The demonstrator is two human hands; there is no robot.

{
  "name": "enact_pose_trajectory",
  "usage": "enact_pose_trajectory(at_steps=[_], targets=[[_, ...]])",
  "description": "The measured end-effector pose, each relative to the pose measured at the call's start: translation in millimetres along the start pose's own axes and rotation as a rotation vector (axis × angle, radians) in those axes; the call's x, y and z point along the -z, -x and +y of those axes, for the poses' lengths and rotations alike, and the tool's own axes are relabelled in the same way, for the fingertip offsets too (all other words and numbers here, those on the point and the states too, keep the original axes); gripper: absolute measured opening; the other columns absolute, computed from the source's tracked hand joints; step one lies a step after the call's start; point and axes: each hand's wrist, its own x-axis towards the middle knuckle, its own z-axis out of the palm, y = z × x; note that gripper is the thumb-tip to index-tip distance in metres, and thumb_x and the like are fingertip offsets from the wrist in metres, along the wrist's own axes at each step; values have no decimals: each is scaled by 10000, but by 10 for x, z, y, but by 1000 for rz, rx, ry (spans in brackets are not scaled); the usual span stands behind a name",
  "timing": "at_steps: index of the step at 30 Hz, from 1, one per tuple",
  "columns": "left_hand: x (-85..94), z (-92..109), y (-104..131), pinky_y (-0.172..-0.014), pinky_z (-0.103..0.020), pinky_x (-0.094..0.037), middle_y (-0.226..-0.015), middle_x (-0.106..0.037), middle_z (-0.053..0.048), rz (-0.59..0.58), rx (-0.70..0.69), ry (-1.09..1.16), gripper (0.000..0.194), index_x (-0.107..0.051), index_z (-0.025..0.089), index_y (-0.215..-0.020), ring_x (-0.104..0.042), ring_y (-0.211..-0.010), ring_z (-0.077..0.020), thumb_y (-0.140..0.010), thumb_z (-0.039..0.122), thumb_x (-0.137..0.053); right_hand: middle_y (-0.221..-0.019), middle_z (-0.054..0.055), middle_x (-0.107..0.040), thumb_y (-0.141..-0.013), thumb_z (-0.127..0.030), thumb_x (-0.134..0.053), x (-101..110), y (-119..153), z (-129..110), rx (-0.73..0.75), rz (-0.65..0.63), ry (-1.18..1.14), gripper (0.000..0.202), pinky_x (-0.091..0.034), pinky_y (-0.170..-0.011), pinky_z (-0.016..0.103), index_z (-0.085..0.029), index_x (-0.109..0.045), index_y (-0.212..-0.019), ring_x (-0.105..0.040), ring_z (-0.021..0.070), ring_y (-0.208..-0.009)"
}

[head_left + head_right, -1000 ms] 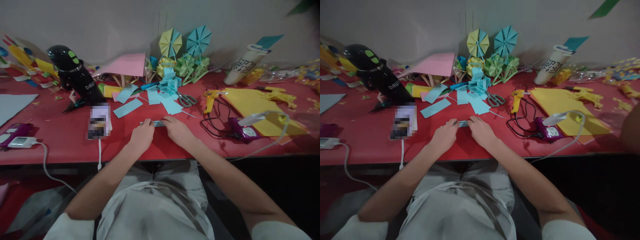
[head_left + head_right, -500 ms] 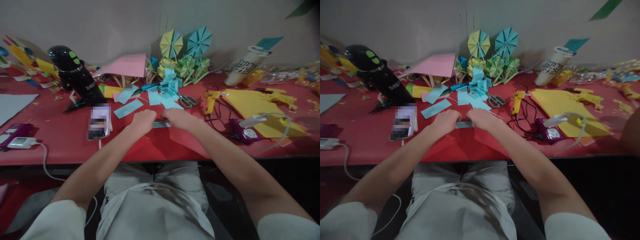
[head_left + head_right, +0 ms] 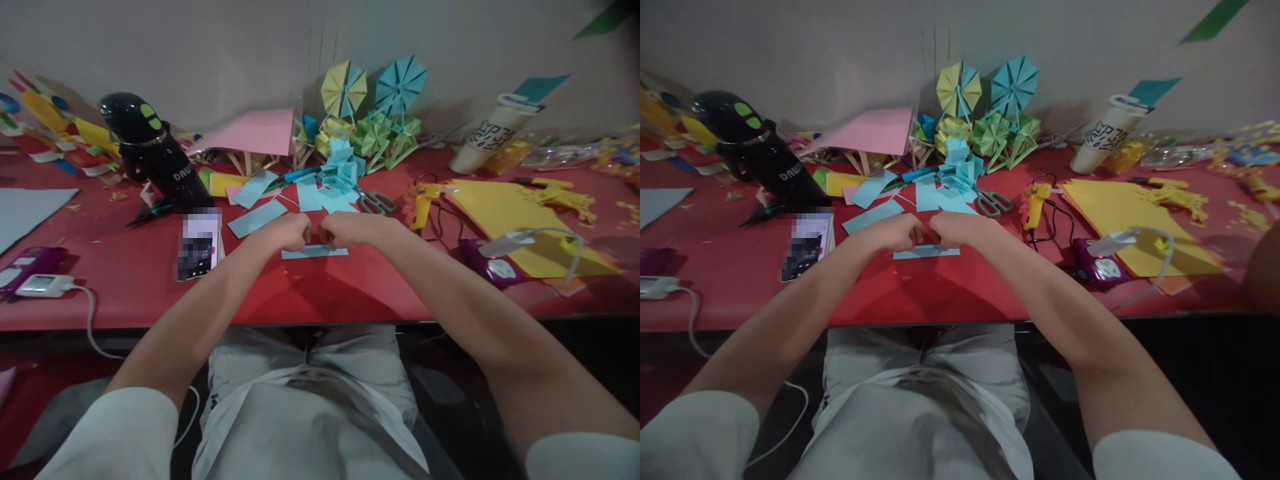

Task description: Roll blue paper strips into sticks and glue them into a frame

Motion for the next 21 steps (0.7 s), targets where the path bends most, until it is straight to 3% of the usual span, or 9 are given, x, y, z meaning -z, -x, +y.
enact_pose_trajectory(at_steps=[11,21], targets=[[4,-33,-63,-683,-243,-466,-1006,-774,-78,-31,-66,-24,338,-742,150,-1020,-694,-879,-198,-709,58,-650,-1030,85,-753,-813,-88,-595,51,53,-111,-14,-20,60,318,-360,-595,260,-155,-741,-1087,-650,171,-819],[13,21,50,-635,-252,-435,-938,-774,-74,4,-1,-15,302,-775,188,-952,-684,-814,-199,-694,134,-629,-954,94,-740,-780,-72,-583,-41,25,-95,2,36,104,289,-324,-575,271,-161,-747,-1001,-654,183,-811]])
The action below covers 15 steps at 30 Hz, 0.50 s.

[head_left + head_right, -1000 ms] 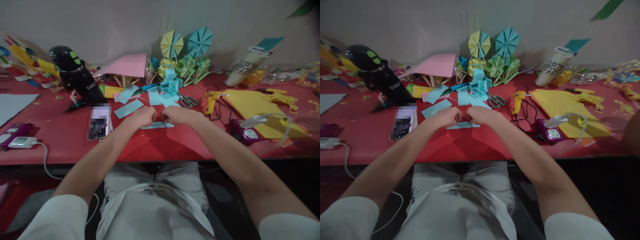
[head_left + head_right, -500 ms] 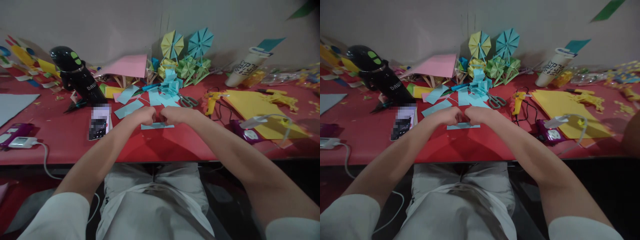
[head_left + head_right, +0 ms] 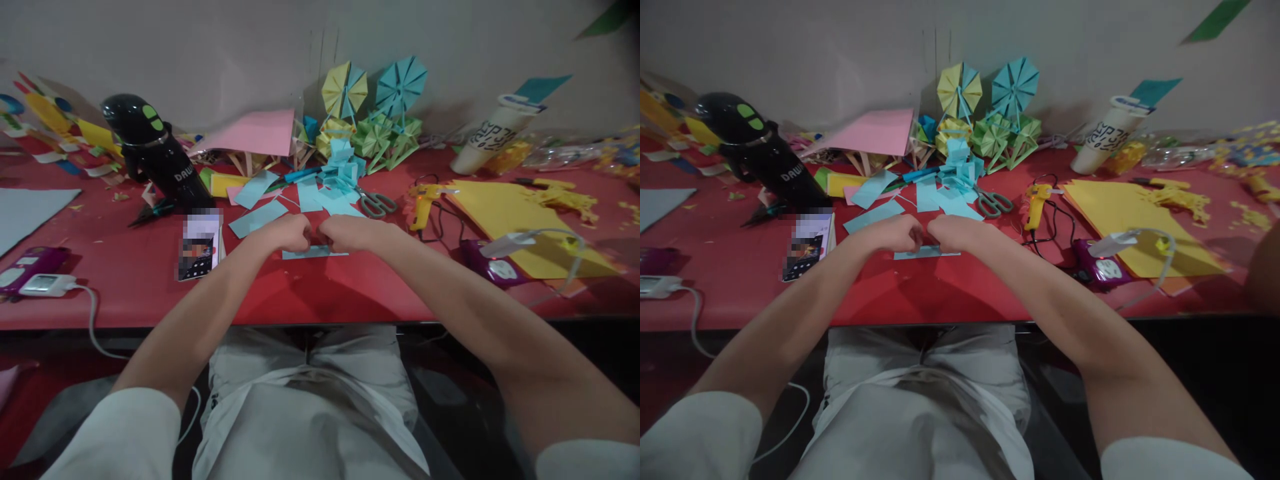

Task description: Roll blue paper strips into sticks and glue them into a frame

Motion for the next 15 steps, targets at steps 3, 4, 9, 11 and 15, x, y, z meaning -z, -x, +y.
enact_pose_trajectory(at_steps=[3,4,9,11,15], targets=[[6,28,48,-621,-249,-424,-935,-771,-71,21,-23,-5,290,-768,189,-938,-684,-820,-195,-699,112,-624,-996,110,-743,-799,-78,-574,3,30,-36,-17,5,22,297,-322,-575,280,-157,-745,-1028,-661,196,-832],[2,35,61,-623,-251,-424,-943,-769,-72,32,-27,-11,284,-765,190,-936,-684,-831,-198,-703,111,-624,-1008,113,-744,-803,-76,-571,3,39,-45,-22,9,28,304,-321,-576,282,-156,-744,-1040,-663,198,-839],[-66,57,111,-682,-278,-458,-994,-755,-88,103,15,-63,265,-745,209,-968,-685,-916,-243,-729,147,-648,-1006,111,-747,-825,-89,-568,-4,55,-45,7,27,25,300,-330,-595,285,-154,-745,-1058,-664,199,-847],[-102,62,129,-707,-294,-474,-1005,-746,-98,137,-4,-81,257,-732,204,-981,-684,-956,-265,-747,150,-640,-990,105,-750,-844,-92,-545,-5,49,-31,34,41,13,297,-337,-607,284,-162,-751,-1047,-663,191,-832],[-163,71,173,-755,-318,-498,-1024,-729,-116,179,-29,-92,227,-712,181,-979,-684,-985,-281,-784,119,-616,-1013,99,-751,-865,-103,-536,-10,43,-22,40,47,5,307,-342,-618,281,-187,-755,-1064,-670,193,-855]])
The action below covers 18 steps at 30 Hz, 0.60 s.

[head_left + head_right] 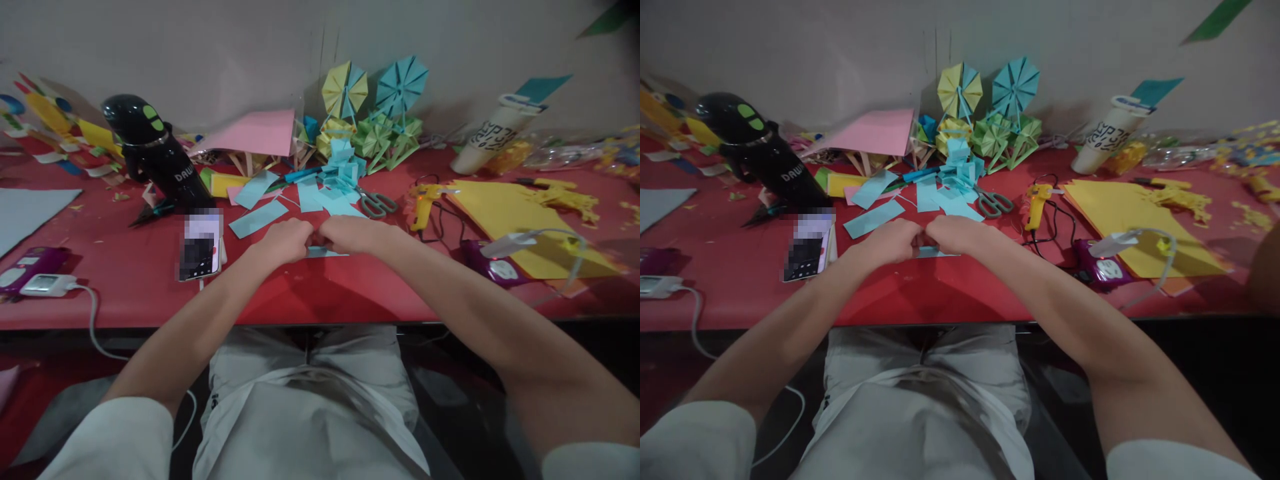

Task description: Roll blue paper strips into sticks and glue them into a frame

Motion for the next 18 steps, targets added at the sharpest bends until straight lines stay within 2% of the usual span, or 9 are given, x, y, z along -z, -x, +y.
enact_pose_trajectory(at_steps=[6,10,15,18], targets=[[-60,37,103,-786,-331,-511,-1083,-710,-131,78,-32,-77,236,-700,155,-996,-676,-1058,-295,-854,78,-528,-1079,132,-740,-902,-94,-523,-28,60,-69,-11,24,88,283,-385,-653,292,-166,-744,-1063,-683,235,-953],[-124,100,193,-796,-346,-526,-1091,-692,-132,103,-13,-166,296,-692,146,-1045,-681,-1052,-294,-889,49,-460,-1097,158,-721,-973,-85,-432,-94,139,-159,-36,79,140,309,-422,-690,298,-133,-706,-1106,-684,253,-1004],[-294,193,310,-775,-360,-554,-1110,-642,-147,193,38,-189,320,-659,135,-1104,-669,-1022,-283,-940,70,-391,-1133,176,-689,-986,-65,-384,-234,234,-295,-75,164,157,331,-457,-720,295,-109,-670,-1147,-662,265,-1053],[-399,234,377,-733,-340,-568,-1160,-604,-154,238,52,-201,287,-664,132,-1084,-634,-1063,-285,-933,99,-422,-1187,196,-661,-988,-66,-370,-313,279,-372,-127,198,141,340,-479,-738,290,-99,-660,-1161,-631,270,-1110]])
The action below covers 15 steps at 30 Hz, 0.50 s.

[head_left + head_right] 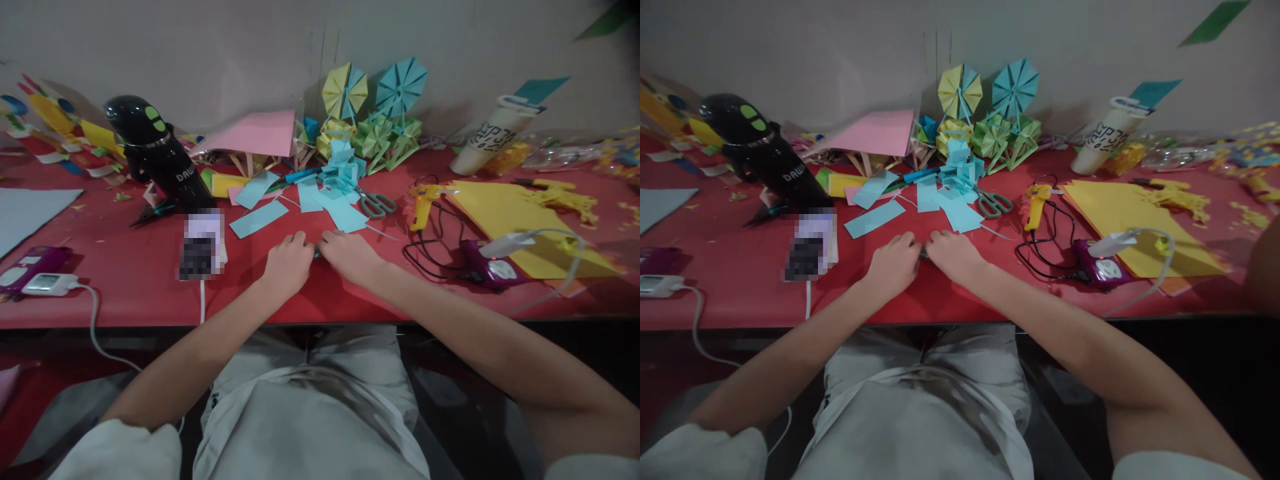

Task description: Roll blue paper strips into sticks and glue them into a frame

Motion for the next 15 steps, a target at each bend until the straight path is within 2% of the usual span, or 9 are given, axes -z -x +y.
enact_pose_trajectory(at_steps=[3,6,8,10,12,15], targets=[[-54,47,84,-731,-342,-588,-1207,-576,-165,20,31,36,303,-653,119,-1160,-598,-1124,-297,-934,153,-455,-1226,190,-636,-998,-83,-361,-65,52,-55,-40,39,-26,345,-504,-744,299,-107,-644,-1194,-604,276,-1147],[-111,92,158,-864,-381,-594,-1326,-547,-190,35,54,97,384,-610,90,-1280,-562,-1229,-316,-935,183,-470,-1256,188,-613,-1000,-96,-357,-134,93,-94,-71,76,-37,347,-531,-753,311,-110,-645,-1195,-578,285,-1178],[-165,124,198,-1047,-432,-525,-1456,-492,-216,61,40,130,437,-575,54,-1338,-500,-1348,-339,-936,189,-470,-1269,192,-607,-1000,-102,-355,-175,120,-119,-91,92,-50,355,-545,-776,316,-107,-643,-1208,-569,286,-1188],[-227,158,229,-1189,-499,-385,-1542,-427,-253,76,27,143,497,-522,1,-1393,-427,-1432,-375,-943,204,-467,-1273,192,-612,-995,-106,-365,-220,146,-145,-105,111,-77,359,-553,-825,325,-104,-636,-1231,-573,282,-1180],[-284,186,252,-1220,-522,-330,-1574,-381,-283,75,26,162,551,-463,-40,-1437,-368,-1476,-392,-956,229,-454,-1294,188,-613,-986,-110,-387,-276,169,-169,-122,142,-117,365,-552,-893,343,-92,-622,-1264,-575,282,-1187],[-338,201,275,-1226,-528,-312,-1595,-333,-295,75,31,186,587,-415,-61,-1468,-308,-1505,-393,-979,264,-424,-1355,192,-599,-968,-120,-421,-381,191,-202,-144,207,-186,405,-528,-995,364,-58,-584,-1334,-561,289,-1238]])
